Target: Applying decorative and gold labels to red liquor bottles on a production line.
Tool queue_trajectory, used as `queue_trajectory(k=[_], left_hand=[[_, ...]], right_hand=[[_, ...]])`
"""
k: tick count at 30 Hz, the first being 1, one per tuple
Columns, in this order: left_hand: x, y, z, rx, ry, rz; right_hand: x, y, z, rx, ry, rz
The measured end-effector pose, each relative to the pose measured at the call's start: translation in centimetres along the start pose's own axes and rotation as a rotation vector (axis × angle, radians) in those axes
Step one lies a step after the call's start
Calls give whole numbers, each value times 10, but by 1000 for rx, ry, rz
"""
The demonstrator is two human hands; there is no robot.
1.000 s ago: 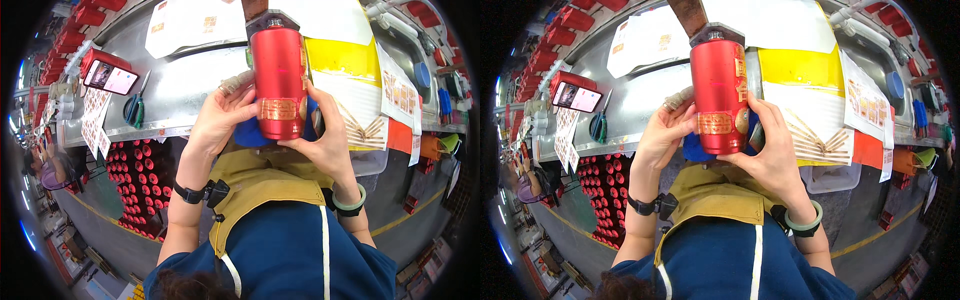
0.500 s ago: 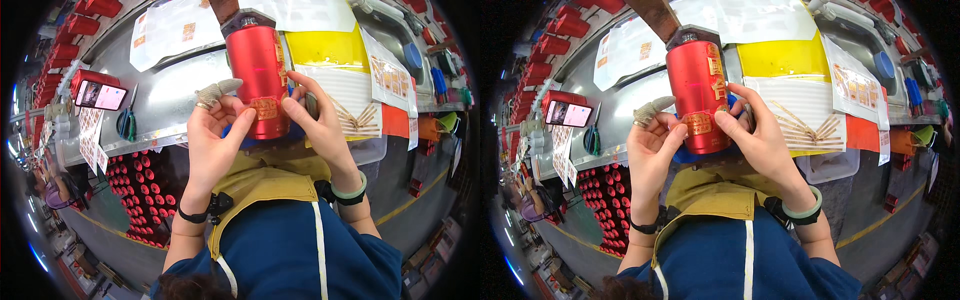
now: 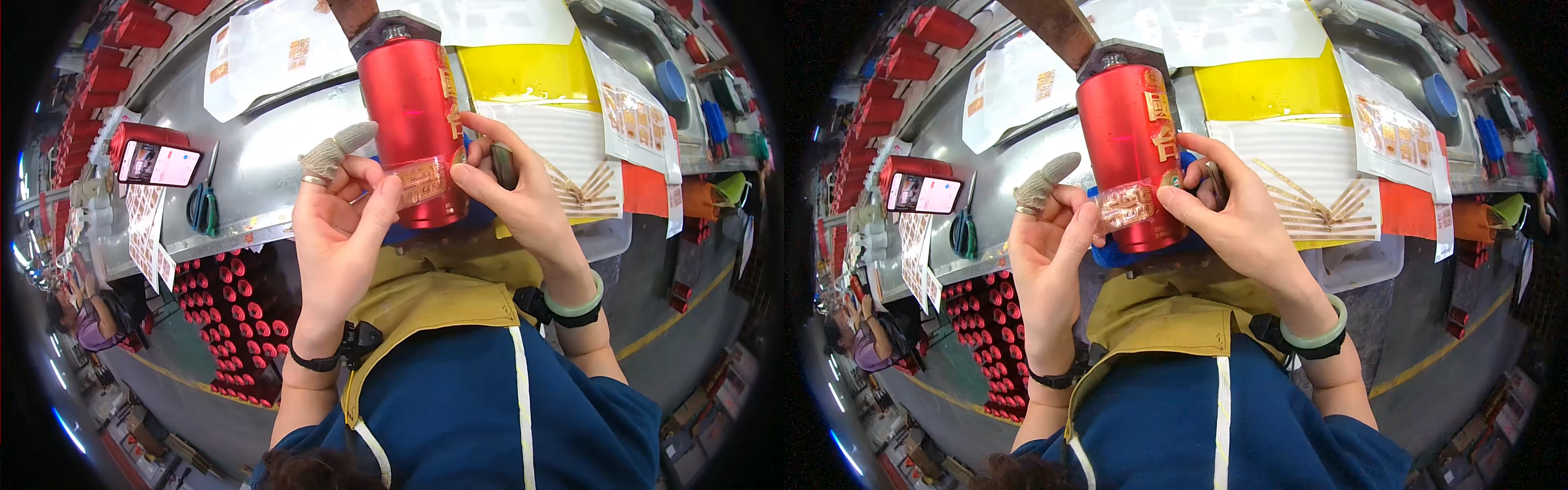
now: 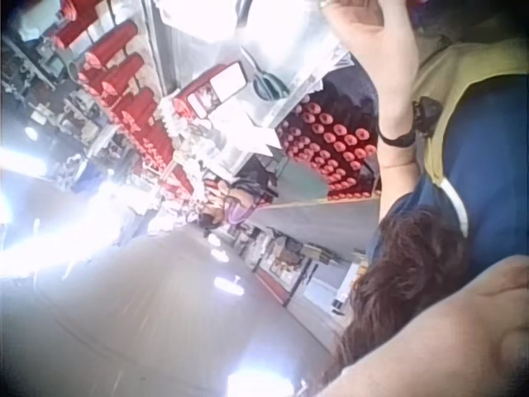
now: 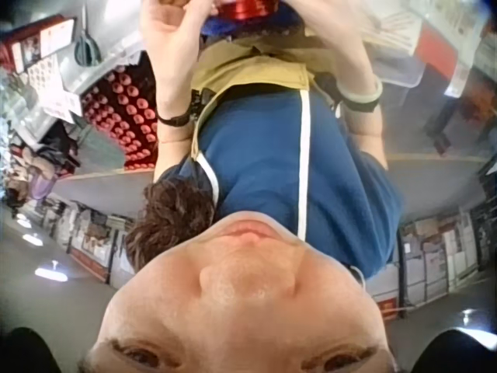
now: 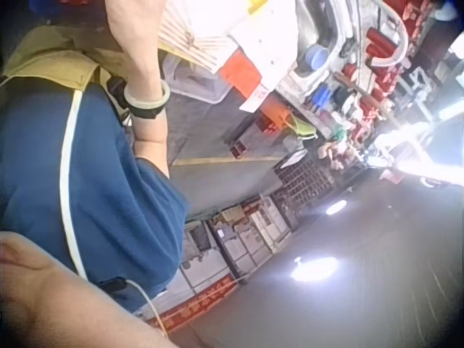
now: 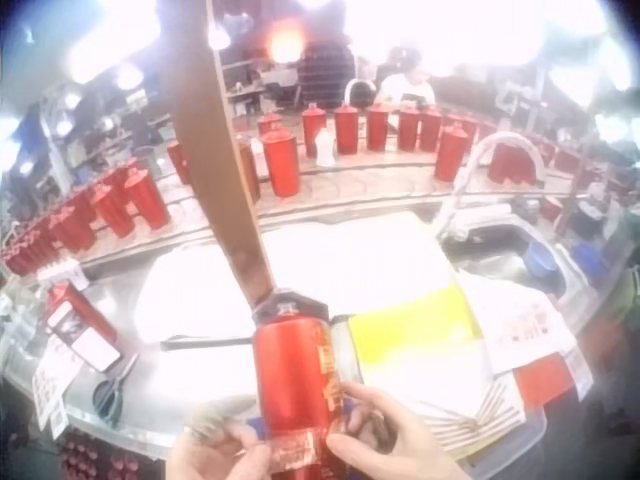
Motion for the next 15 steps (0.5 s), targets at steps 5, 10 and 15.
queue_trajectory(k=[5, 10, 15], left_hand=[[-16, -14, 1, -92, 48, -49], [-22, -21, 2, -113, 63, 46], [-20, -24, 1, -118, 46, -31]], right_hand=[[0, -2, -3, 0, -6, -1], [-2, -1, -5, 12, -12, -9], [-3, -3, -6, 23, -9, 8]])
Point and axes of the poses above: each hand's wrist, its own z-axis away from the middle knuckle, its own x-axis out of the palm, y = z × x, the point moved 5 cm from there along -z, towards the middle knuckle, and after that the axes turned 14 degrees about -y, right-handed, at the moved point
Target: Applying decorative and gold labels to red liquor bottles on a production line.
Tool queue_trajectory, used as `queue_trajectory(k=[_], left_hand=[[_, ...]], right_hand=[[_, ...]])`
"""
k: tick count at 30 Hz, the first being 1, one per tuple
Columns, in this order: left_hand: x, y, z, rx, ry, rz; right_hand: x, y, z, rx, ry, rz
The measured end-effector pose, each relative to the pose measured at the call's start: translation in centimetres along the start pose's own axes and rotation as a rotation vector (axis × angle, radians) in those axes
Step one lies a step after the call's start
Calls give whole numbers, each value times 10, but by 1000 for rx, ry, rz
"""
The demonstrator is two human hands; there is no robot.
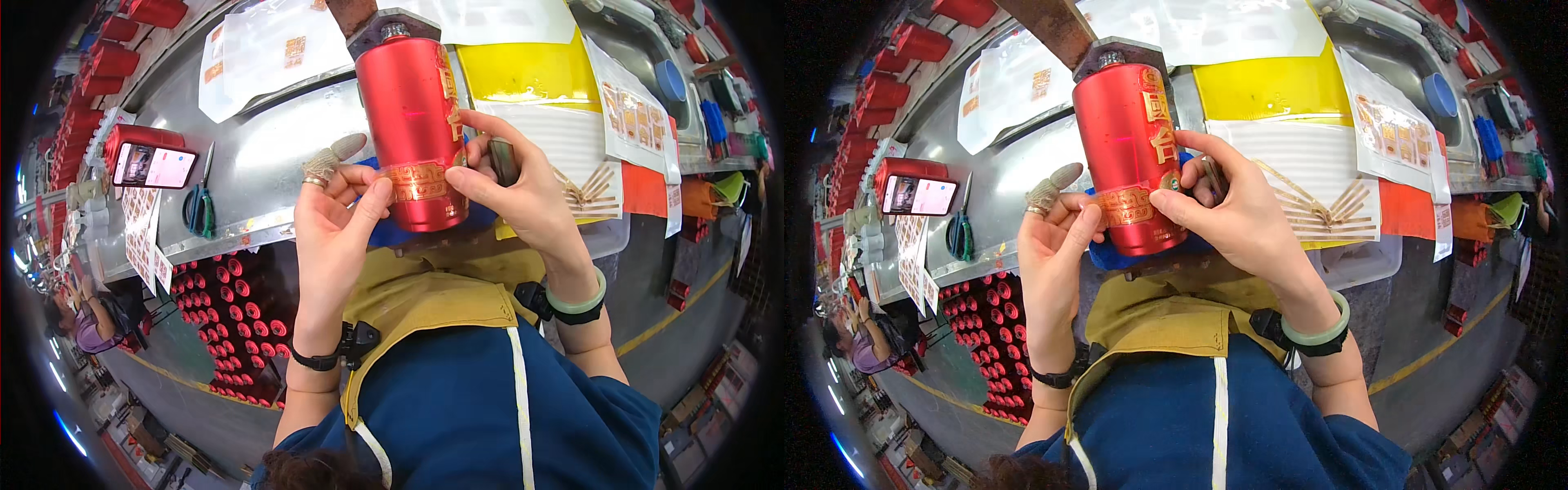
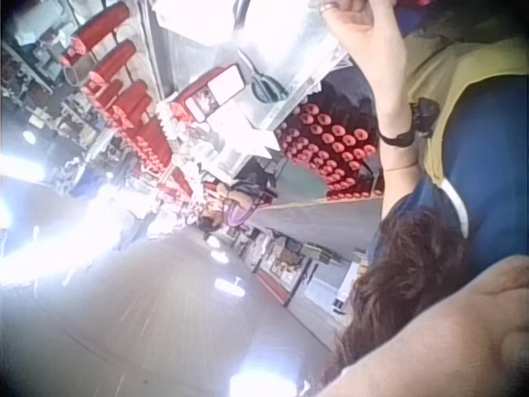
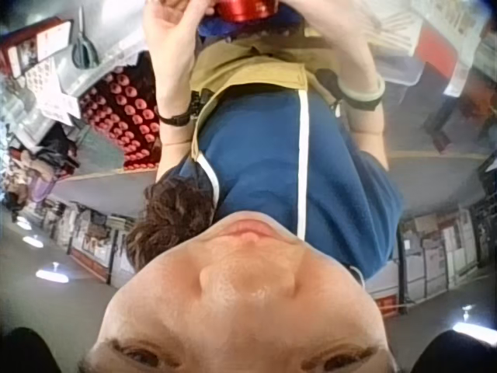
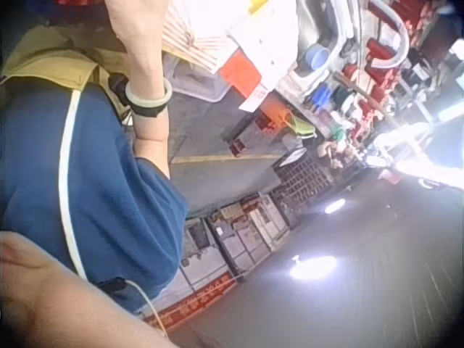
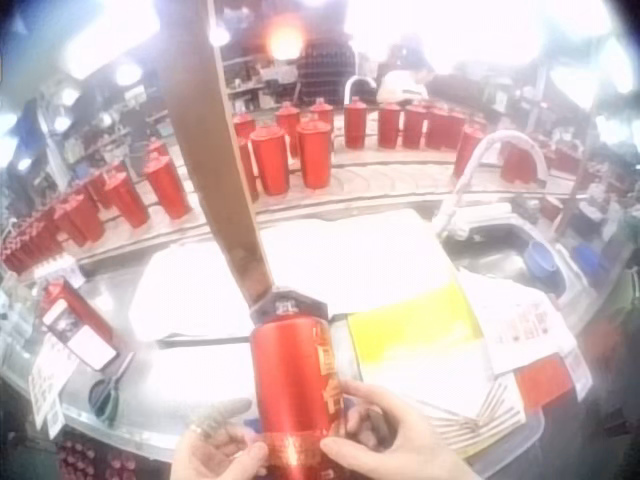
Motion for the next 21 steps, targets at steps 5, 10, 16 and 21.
queue_trajectory(k=[5, 10, 16, 21], left_hand=[[0, 0, 0, -16, 10, 61], [1, -1, 2, -12, -4, 54], [2, 3, 2, 4, -13, 58], [1, -1, 1, -1, 24, 55]], right_hand=[[0, -1, -1, 0, -6, 32], [0, -1, -1, -1, 5, 38], [0, -2, 0, 5, 4, 11], [1, -2, 0, -1, 5, -16]])
Point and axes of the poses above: each hand's wrist, its own z-axis away from the middle knuckle, its own x-axis out of the palm, y = z × x, the point moved 5 cm from there along -z, towards the middle knuckle, and after that the axes turned 14 degrees about -y, right-handed, at the moved point
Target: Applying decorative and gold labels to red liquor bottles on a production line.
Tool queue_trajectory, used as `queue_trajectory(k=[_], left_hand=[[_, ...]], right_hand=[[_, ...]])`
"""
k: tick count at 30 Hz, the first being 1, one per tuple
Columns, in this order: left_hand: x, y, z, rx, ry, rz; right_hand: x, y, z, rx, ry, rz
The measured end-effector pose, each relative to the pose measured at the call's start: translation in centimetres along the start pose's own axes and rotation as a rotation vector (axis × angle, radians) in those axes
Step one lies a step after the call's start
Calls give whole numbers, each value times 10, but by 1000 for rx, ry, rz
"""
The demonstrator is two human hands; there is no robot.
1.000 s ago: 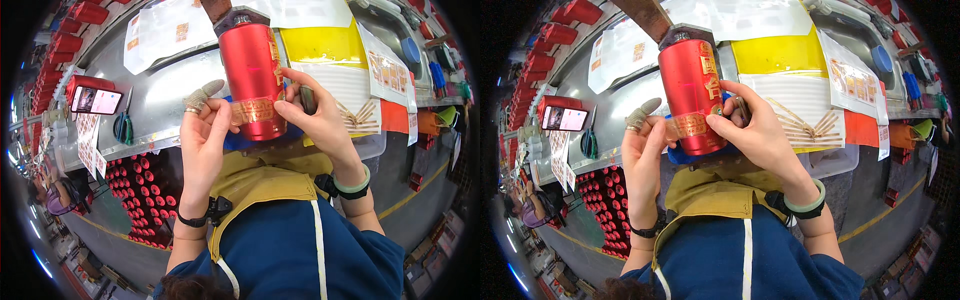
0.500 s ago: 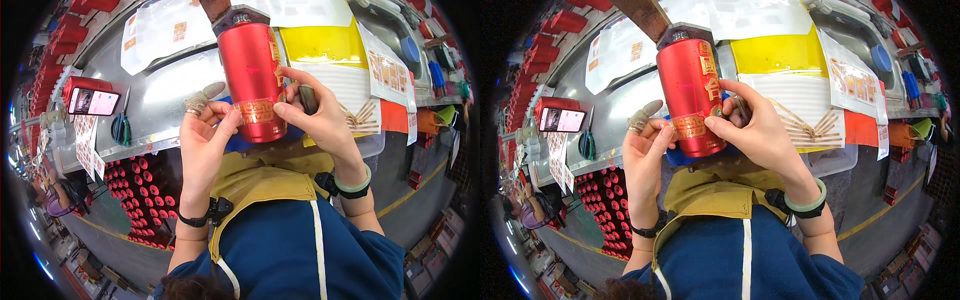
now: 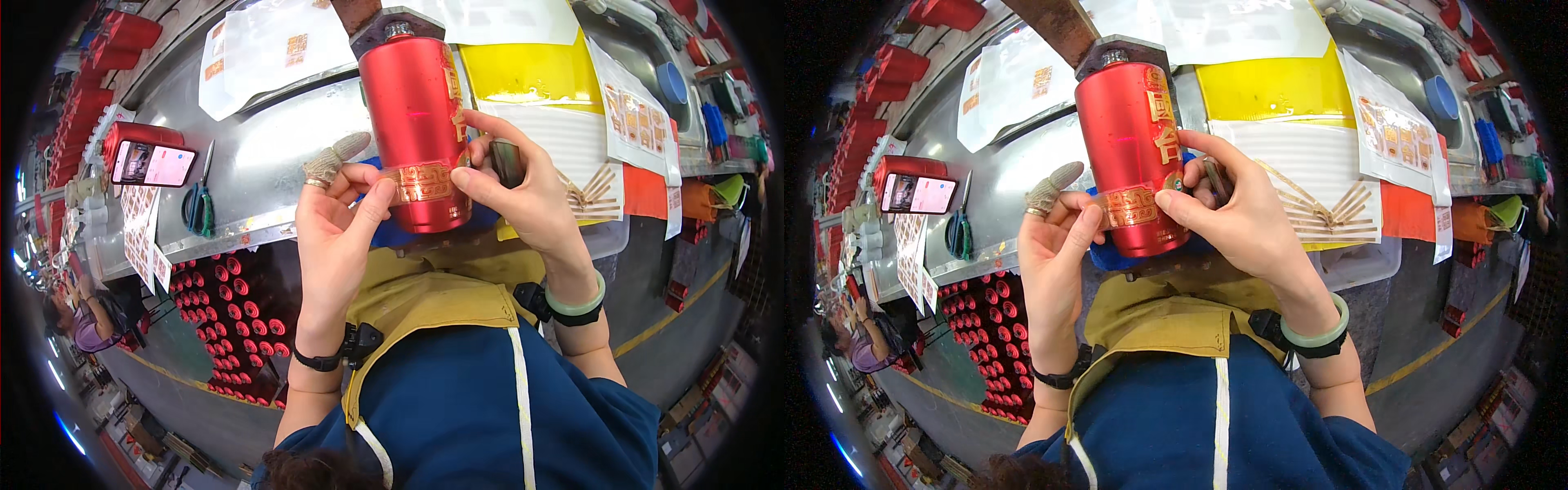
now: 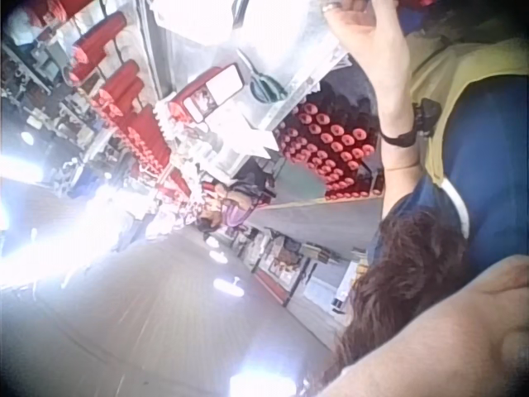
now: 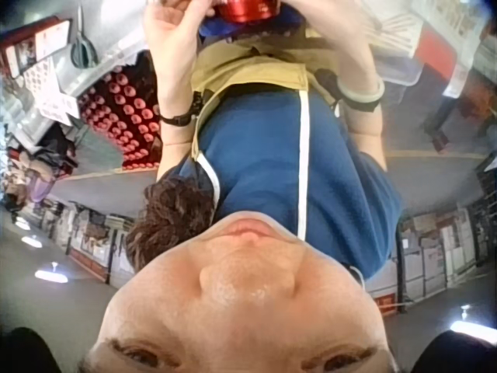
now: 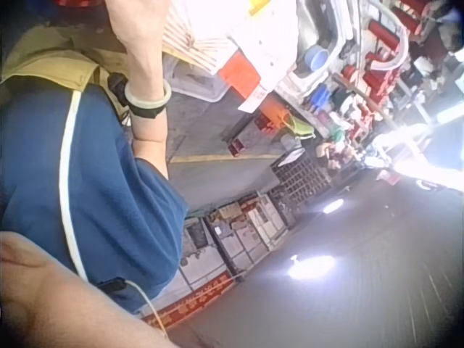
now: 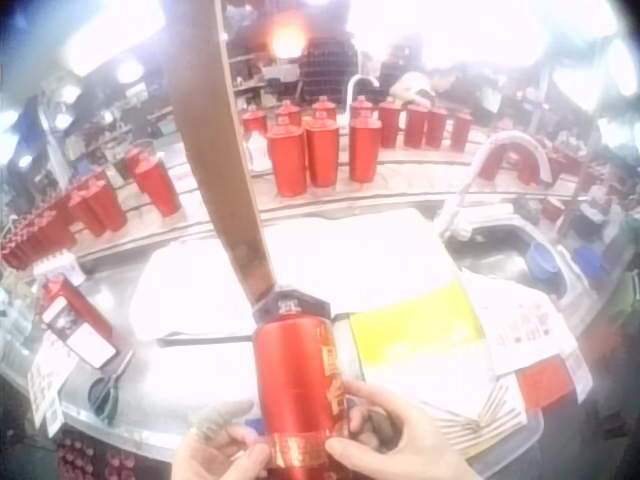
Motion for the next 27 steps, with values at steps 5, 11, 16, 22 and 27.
queue_trajectory(k=[5, 11, 16, 22, 27], left_hand=[[0, -1, -1, 0, 5, -27], [-1, -3, -2, -8, -5, -31], [0, -3, -2, -8, -6, -16], [0, -3, -2, -3, 2, -11], [3, -2, -2, -12, 1, 11]], right_hand=[[0, 1, 0, 1, -8, -19], [-1, 1, 0, -13, -3, -7], [-1, 1, 0, -18, -6, -25], [2, -5, 0, 26, -2, -14], [10, -2, 0, 27, 54, 82]])
Point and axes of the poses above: each hand's wrist, its own z-axis away from the middle knuckle, its own x-axis out of the palm, y = z × x, the point moved 5 cm from there along -z, towards the middle knuckle, and after that the axes turned 14 degrees about -y, right-handed, at the moved point
